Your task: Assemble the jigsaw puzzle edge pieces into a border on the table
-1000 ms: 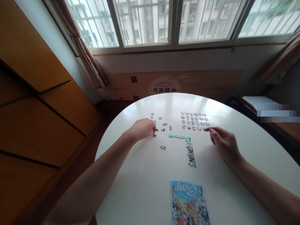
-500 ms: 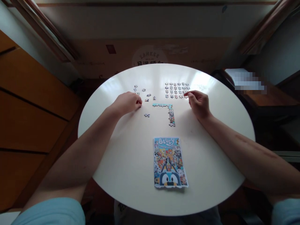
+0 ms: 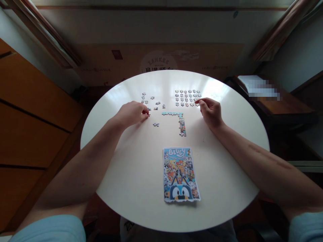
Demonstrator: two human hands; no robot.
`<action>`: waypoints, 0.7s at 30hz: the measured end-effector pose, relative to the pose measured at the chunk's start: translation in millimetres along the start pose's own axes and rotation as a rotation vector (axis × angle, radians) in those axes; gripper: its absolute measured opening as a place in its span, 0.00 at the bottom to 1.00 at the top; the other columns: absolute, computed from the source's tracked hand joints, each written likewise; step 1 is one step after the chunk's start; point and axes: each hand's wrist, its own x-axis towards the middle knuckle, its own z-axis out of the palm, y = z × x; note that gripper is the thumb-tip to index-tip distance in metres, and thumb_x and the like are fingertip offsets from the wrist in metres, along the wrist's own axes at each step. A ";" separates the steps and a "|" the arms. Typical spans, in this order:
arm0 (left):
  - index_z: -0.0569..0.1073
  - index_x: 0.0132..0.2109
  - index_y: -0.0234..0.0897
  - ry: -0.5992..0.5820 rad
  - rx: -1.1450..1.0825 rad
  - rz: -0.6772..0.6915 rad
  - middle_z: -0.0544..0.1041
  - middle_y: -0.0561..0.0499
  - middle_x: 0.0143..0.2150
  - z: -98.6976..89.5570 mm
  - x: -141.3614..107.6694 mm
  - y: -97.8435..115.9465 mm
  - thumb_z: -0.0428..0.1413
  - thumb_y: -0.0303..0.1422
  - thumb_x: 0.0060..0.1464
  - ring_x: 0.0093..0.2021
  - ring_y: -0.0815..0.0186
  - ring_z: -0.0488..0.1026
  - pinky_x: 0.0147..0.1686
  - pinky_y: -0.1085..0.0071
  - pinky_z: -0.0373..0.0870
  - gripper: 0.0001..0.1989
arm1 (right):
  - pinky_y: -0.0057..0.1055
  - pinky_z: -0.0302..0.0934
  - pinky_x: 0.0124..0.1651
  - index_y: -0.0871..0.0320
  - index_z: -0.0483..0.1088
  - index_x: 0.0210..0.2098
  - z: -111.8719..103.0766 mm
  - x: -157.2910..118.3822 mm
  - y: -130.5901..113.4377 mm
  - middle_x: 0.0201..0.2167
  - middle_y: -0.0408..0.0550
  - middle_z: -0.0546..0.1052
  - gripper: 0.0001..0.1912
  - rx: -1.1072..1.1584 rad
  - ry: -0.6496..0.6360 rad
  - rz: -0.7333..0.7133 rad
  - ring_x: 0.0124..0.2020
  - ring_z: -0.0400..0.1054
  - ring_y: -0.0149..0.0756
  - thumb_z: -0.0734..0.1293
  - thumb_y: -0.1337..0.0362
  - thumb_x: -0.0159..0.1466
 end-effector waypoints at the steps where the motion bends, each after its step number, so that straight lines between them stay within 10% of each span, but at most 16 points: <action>1: 0.82 0.42 0.44 -0.008 -0.013 0.000 0.82 0.51 0.44 -0.8 -0.9 0.9 0.57 0.36 0.53 0.42 0.59 0.75 0.37 0.68 0.66 0.12 | 0.27 0.50 0.23 0.59 0.78 0.34 -0.1 -0.2 -0.9 0.18 0.39 0.65 0.12 0.000 -0.001 0.002 0.19 0.56 0.28 0.63 0.61 0.64; 21: 0.82 0.40 0.41 -0.058 -0.153 -0.028 0.83 0.47 0.42 -9.7 -19.6 -4.2 0.57 0.34 0.54 0.42 0.57 0.77 0.35 0.68 0.68 0.09 | 0.30 0.52 0.24 0.58 0.78 0.35 -5.7 -9.4 -22.5 0.19 0.42 0.66 0.13 0.011 -0.087 0.041 0.21 0.59 0.32 0.65 0.58 0.66</action>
